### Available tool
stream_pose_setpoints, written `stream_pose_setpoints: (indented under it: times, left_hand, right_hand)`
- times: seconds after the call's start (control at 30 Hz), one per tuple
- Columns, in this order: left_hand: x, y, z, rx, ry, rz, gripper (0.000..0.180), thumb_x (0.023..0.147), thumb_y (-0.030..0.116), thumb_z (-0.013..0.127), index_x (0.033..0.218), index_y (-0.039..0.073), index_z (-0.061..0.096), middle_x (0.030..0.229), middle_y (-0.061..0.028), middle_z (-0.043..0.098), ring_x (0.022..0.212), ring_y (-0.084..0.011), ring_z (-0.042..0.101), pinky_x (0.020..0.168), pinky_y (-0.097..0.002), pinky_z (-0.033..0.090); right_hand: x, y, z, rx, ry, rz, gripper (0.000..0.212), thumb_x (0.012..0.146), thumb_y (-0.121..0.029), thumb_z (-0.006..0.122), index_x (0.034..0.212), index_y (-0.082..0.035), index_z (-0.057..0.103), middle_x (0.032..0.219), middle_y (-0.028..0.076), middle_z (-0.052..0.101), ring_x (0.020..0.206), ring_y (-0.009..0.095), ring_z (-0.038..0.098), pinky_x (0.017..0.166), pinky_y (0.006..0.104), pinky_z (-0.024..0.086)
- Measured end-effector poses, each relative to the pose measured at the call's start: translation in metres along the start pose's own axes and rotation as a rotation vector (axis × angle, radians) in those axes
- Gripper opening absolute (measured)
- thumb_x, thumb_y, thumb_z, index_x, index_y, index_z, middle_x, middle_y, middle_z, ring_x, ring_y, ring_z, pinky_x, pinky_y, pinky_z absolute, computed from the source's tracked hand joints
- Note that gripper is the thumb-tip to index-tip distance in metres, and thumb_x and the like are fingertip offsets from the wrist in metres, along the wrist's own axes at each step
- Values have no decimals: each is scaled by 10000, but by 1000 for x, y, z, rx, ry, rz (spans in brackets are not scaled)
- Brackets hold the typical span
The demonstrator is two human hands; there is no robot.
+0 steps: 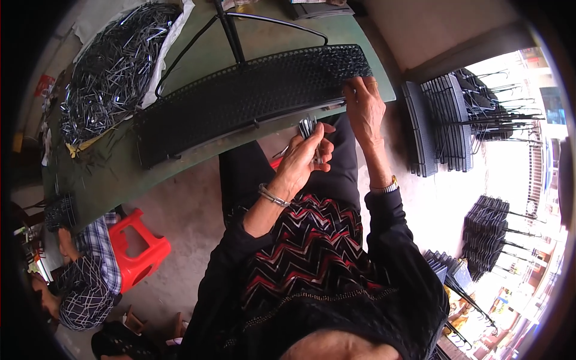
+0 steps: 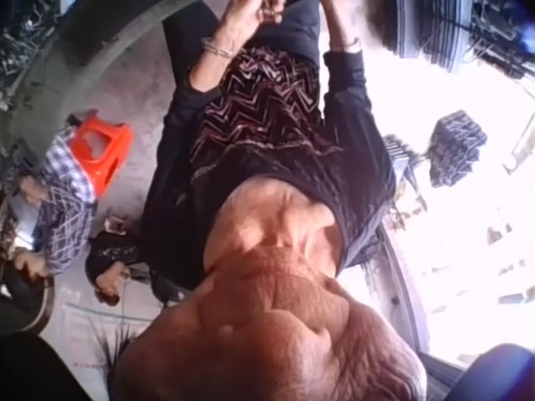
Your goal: The person is manually inserting small metal pins into a black mesh-like grid component.
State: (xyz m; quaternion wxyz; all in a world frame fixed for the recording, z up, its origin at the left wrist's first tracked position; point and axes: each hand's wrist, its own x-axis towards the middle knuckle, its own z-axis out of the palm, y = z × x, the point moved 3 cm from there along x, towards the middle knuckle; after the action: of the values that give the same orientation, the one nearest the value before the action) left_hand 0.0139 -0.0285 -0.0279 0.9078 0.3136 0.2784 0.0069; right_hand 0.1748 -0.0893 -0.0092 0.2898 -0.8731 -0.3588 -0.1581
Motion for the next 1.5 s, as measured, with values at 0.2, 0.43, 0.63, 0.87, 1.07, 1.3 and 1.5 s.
stream_pose_setpoints:
  times: [0.2, 0.43, 0.63, 0.87, 1.07, 1.3, 1.5]
  left_hand:
    - [5, -5, -13, -46, -62, 50, 329, 983, 361, 527, 1077, 47, 565, 698, 14, 483, 566, -33, 379, 473, -186, 277]
    - [5, -2, -15, -64, -31, 139, 292, 976, 301, 555, 1038, 21, 608, 731, 12, 532, 587, -28, 431, 474, -185, 298]
    - [-1, 4, -12, -74, -67, 139, 310, 962, 237, 578, 1151, -7, 604, 775, 1, 551, 625, -37, 444, 499, -174, 306]
    - [0, 6, -12, -25, -67, 139, 297, 946, 234, 606, 1131, 2, 625, 770, -17, 583, 604, -26, 437, 489, -175, 295]
    - [2, 6, -9, -30, -73, 128, 200, 920, 240, 647, 875, 46, 623, 766, -68, 634, 582, -48, 466, 465, -184, 306]
    - [3, 10, -11, -12, -56, 107, 290, 944, 299, 606, 977, 14, 647, 760, -70, 631, 596, -49, 473, 468, -181, 310]
    - [9, 10, -20, 62, -62, 103, 329, 955, 338, 583, 974, 20, 667, 677, -36, 600, 508, -31, 385, 444, -184, 257]
  right_hand:
    - [-1, -2, -1, 66, 104, -48, 80, 885, -174, 611, 936, -126, 649, 916, 67, 596, 765, 276, 623, 635, 374, 493]
    - [13, -5, -1, 14, 28, 24, 126, 883, -236, 621, 920, -127, 671, 905, 89, 604, 766, 292, 621, 639, 386, 485]
    - [9, -2, 3, -29, 27, 52, 149, 882, -260, 629, 948, -142, 693, 918, 96, 614, 791, 300, 621, 661, 380, 486]
    - [0, -22, -26, 268, -230, 169, 271, 893, -299, 645, 979, -44, 686, 870, 117, 585, 754, 243, 594, 657, 359, 458]
    - [-17, -30, -26, 836, -760, 306, 237, 888, -192, 651, 893, 45, 650, 836, 65, 583, 789, 161, 607, 680, 293, 455]
    - [-15, -23, -16, 846, -670, 305, 185, 893, -147, 628, 878, 37, 633, 813, 51, 613, 768, 121, 603, 673, 273, 465]
    - [-8, -26, -10, 862, -688, 357, 186, 909, -167, 623, 873, 16, 625, 750, 38, 605, 702, 95, 568, 647, 256, 454]
